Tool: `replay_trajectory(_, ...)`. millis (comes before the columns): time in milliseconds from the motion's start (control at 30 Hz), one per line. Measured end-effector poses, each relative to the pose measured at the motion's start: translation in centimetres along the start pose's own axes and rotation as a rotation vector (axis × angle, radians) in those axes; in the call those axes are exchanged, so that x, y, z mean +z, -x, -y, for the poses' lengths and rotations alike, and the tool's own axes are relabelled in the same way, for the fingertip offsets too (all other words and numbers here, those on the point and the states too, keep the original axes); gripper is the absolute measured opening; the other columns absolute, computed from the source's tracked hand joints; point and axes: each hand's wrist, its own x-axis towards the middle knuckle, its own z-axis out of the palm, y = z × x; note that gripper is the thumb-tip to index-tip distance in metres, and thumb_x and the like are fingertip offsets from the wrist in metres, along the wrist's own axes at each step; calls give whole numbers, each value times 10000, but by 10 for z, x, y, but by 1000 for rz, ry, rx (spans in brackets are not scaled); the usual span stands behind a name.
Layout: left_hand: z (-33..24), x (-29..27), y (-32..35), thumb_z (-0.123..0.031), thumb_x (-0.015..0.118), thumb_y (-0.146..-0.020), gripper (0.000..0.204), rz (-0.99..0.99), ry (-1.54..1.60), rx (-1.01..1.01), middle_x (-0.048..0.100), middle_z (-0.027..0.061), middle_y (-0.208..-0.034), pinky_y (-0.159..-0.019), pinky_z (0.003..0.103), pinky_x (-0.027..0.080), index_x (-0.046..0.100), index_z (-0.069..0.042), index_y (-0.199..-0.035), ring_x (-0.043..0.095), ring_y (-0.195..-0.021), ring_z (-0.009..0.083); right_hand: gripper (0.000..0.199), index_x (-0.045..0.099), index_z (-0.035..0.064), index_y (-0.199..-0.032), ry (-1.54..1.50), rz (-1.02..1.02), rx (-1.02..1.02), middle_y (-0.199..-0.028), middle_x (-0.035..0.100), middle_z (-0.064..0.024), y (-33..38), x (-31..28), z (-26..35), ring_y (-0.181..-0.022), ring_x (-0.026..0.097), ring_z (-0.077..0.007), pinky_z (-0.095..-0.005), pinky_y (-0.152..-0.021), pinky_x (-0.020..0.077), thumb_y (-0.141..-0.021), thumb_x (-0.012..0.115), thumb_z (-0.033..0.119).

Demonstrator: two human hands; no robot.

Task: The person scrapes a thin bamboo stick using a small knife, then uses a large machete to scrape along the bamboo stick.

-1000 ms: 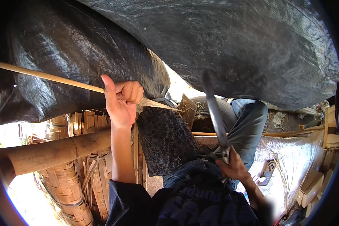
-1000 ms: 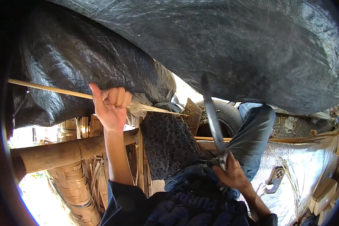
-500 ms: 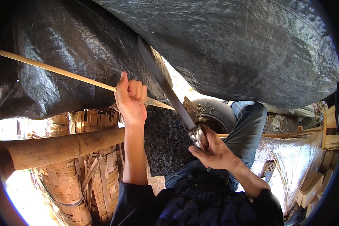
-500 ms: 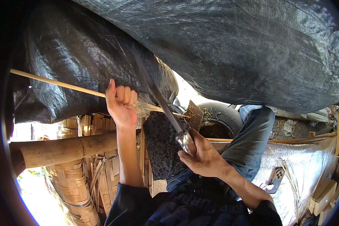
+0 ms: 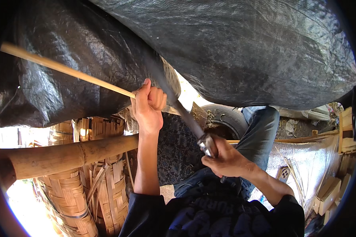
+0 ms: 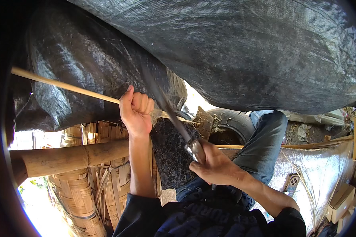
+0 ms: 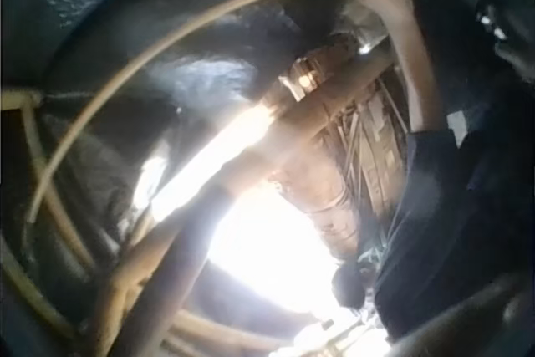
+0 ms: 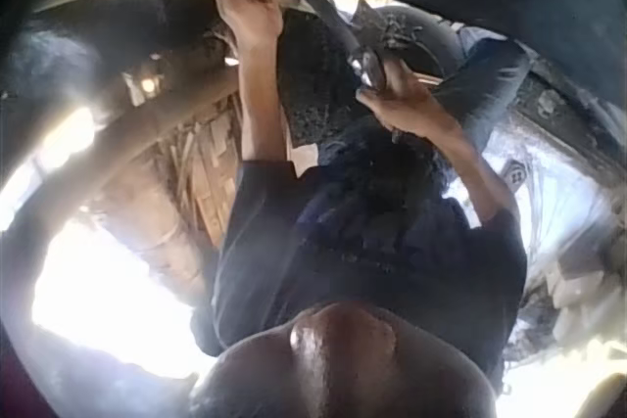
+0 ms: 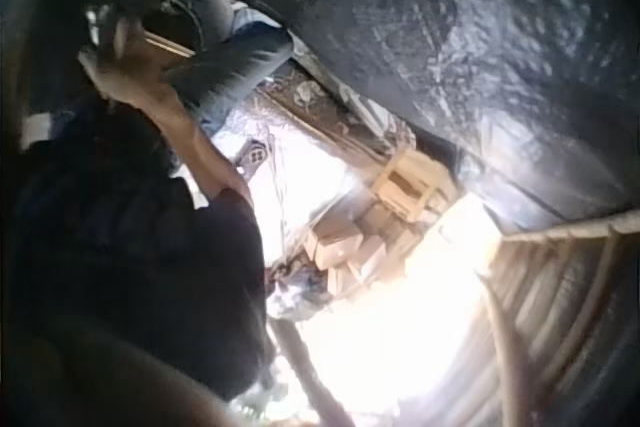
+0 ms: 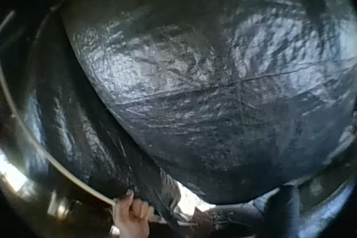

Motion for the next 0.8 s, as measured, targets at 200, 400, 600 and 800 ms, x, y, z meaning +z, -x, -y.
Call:
replay_trajectory(200, 0, 0, 1, -256, 456, -950, 501, 36, -89, 13, 144, -48, -497, -472, 301, 113, 188, -150, -541, 97, -472, 89, 533, 291, -55, -1312, -43, -32, 110, -548, 474, -35, 8, -6, -11, -410, 502, -116, -270, -380, 399, -857, 555, 33)
replay_trajectory(400, 2, -2, -3, -188, 529, -947, 514, 168, -108, -31, 173, -54, -505, -460, 285, 124, 220, -126, -541, 156, -458, 73, 442, 379, -28, -1200, -17, -77, 80, -707, 539, -99, 15, -7, -5, -440, 566, -155, -304, -454, 492, -821, 571, 93)
replay_trajectory(600, 12, 1, 4, -242, 475, -941, 500, -42, -37, -8, 141, -45, -515, -486, 296, 114, 178, -152, -549, 104, -489, 89, 484, 324, -36, -1274, 42, -123, -46, -590, 488, -33, 11, -5, -2, -400, 496, -103, -251, -378, 405, -851, 555, 10)
replay_trajectory(800, 19, 6, 7, -236, 451, -943, 491, -118, 14, 50, 142, -43, -502, -479, 306, 107, 170, -160, -547, 95, -480, 88, 399, 392, -7, -1146, -27, -77, -7, -782, 522, -117, 5, 7, -11, -503, 543, -155, -306, -480, 459, -825, 593, 119)
